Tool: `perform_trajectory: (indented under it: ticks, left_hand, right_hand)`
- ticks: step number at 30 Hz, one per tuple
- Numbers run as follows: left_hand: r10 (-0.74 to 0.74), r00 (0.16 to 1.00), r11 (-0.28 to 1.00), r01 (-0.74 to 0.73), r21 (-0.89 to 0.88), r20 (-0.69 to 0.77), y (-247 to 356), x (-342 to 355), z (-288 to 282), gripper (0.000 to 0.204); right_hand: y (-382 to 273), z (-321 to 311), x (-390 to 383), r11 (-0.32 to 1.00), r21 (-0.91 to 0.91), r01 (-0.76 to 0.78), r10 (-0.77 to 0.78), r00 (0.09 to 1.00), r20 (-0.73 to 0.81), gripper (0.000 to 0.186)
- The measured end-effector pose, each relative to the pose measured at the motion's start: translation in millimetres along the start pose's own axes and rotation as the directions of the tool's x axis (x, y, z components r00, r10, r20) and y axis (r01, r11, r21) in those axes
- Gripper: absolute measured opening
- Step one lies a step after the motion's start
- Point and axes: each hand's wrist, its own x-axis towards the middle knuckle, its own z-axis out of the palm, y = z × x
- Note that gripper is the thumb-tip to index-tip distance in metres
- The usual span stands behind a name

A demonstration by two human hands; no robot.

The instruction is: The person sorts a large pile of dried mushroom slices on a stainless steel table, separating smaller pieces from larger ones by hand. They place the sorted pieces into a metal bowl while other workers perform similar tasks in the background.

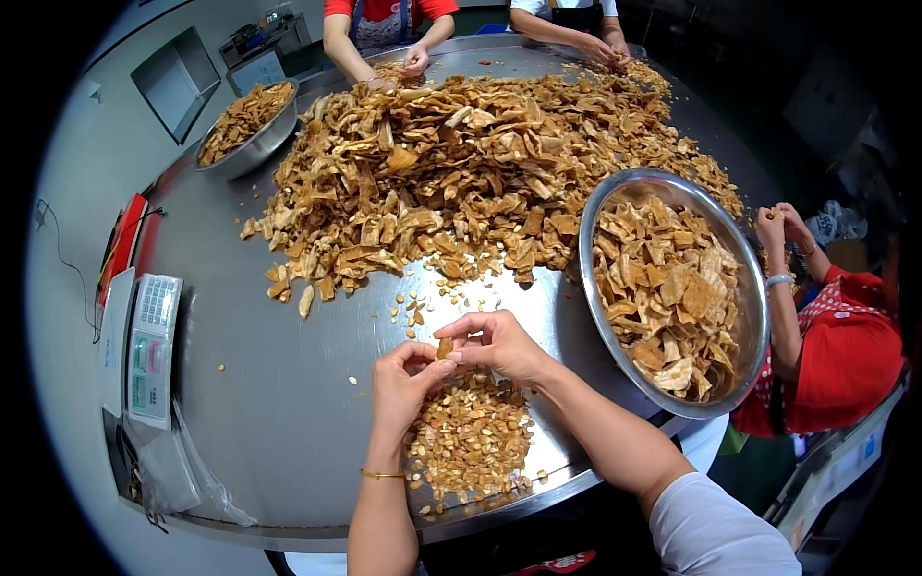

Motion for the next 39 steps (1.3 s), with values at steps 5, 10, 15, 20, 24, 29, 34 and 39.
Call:
perform_trajectory:
  ticks: [5,10,15,20,24,29,34,39]
  left_hand:
    - [-0.041,0.993,0.975,0.065,-0.213,0.115,-6,3,2,0.012]
    - [-0.03,0.997,0.949,0.051,-0.312,0.07,-13,5,1,0.016]
    - [-0.158,0.971,0.795,0.234,-0.559,0.181,-11,3,-3,0.017]
    - [-0.163,0.974,0.807,0.224,-0.546,0.158,-13,4,-7,0.014]
    - [0.013,0.999,0.877,-0.026,-0.479,-0.03,-15,7,-2,0.02]
    - [0.21,0.964,0.969,-0.227,-0.094,-0.16,-4,4,4,0.025]
    - [0.305,0.936,0.95,-0.286,0.126,-0.177,-5,1,8,0.021]
    - [0.626,0.768,0.732,-0.516,0.445,-0.138,-1,2,13,0.017]
  right_hand:
    - [-5,-14,-4,0.995,0.078,-0.062,0.059,0.997,0.047,0.026]
    - [-8,-10,-2,0.992,0.089,-0.084,0.076,0.993,0.092,0.026]
    - [-11,-9,-1,0.992,0.076,-0.096,0.088,0.99,0.106,0.024]
    - [-9,-10,-3,0.989,0.055,-0.141,0.136,0.988,0.079,0.025]
    - [-15,-8,-3,0.988,0.093,-0.12,0.111,0.989,0.095,0.024]
    - [-11,-7,-3,0.949,0.3,-0.094,0.095,0.995,0.012,0.036]
    - [-6,-7,-2,0.934,0.315,-0.169,0.185,0.982,-0.024,0.044]
    - [6,-7,0,0.914,0.391,-0.113,0.155,0.985,-0.077,0.042]
